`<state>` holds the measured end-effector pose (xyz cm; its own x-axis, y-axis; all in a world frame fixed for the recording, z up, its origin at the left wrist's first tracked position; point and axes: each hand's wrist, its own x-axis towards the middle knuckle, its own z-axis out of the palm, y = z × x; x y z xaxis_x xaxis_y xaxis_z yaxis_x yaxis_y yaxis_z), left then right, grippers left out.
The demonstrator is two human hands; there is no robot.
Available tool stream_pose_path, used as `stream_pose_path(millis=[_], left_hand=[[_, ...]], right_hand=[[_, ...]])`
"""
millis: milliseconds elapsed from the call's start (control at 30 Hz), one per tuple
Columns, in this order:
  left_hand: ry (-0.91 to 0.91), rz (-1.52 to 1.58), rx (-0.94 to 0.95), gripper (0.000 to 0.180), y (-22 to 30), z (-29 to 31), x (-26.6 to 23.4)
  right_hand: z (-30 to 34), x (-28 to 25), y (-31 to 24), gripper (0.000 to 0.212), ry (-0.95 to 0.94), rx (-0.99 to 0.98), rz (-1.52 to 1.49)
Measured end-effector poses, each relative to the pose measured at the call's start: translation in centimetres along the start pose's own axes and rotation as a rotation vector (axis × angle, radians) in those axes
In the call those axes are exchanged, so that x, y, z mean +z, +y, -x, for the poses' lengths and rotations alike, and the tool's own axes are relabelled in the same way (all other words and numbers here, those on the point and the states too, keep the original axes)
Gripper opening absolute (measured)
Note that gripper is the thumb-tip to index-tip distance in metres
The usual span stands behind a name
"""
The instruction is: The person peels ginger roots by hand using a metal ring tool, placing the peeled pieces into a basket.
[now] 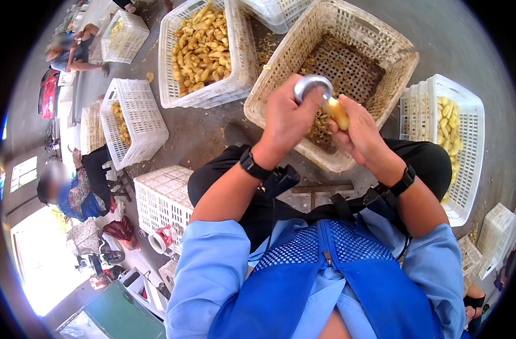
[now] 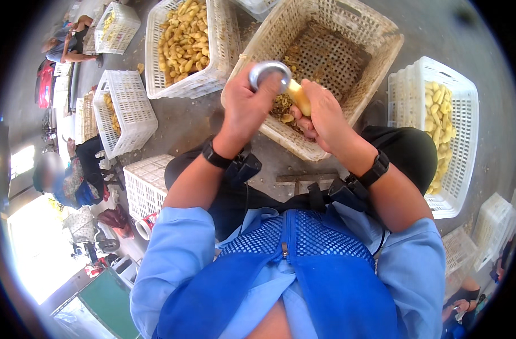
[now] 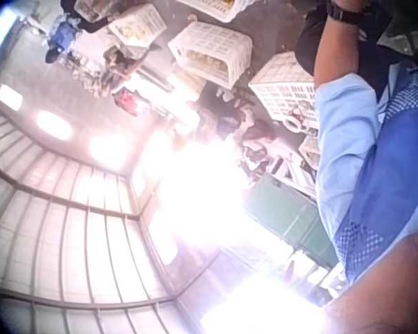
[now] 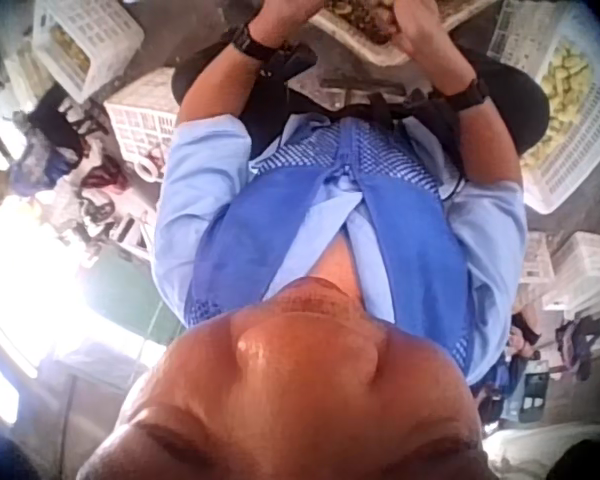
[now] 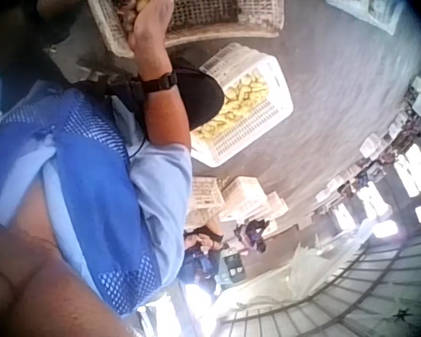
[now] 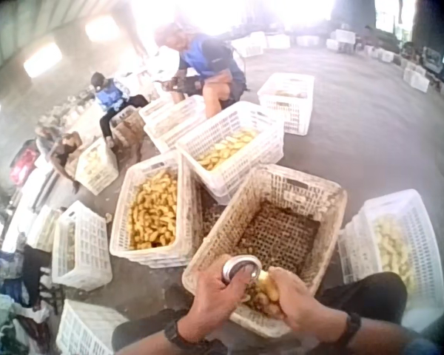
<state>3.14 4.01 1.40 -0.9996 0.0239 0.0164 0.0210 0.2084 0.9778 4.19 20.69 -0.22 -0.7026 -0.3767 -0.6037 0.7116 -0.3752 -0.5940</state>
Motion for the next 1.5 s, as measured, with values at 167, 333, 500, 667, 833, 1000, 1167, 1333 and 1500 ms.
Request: stream_pose_path(millis=[167,333,500,667,833,1000,1167,1333,1500], left_hand=[[0.017,-0.171,0.046,0.017,-2.0,-1.1,-0.5],[0.284,-0.250,-0.056,0.018,-5.6,-5.2,-5.3],[0.211,-0.047,0.092,0.018,-2.4,-2.7,-1.7],[0.143,-0.142,0.068,0.016,-3.0,-2.3,-1.1],[0.229,0.059,-0.042,0.018,-3.2,-4.1,-3.8],[0.089,0.334,-0.176,0.019,-0.5,-2.8,-3.1],[0.115,0.376,-0.211,0.020,-0.8,-2.2,-3.2],[0.139,0.438,-0.226,0.020,-1.0,-2.0,-3.0],[0.189,0.501,-0.222,0.015,-1.8,-1.8,-1.9]], right_hand=[[0.2,-0.2,0.5,0.028,-0.014,-0.040,0.036],[0.3,0.3,-0.4,0.030,-0.062,0.067,-0.102],[0.0,-0.7,-1.4,0.035,-0.093,0.122,-0.241],[-0.3,-1.3,-1.0,0.033,-0.111,0.167,-0.275],[0.1,0.0,-1.4,0.028,-0.143,0.042,-0.118],[-0.1,0.0,-0.7,0.023,-0.107,-0.155,0.129],[0.0,0.8,-0.3,0.018,-0.059,-0.291,0.341],[-0.2,1.0,0.1,0.014,-0.018,-0.432,0.511],[0.0,1.4,0.5,0.020,0.133,-0.718,0.912]])
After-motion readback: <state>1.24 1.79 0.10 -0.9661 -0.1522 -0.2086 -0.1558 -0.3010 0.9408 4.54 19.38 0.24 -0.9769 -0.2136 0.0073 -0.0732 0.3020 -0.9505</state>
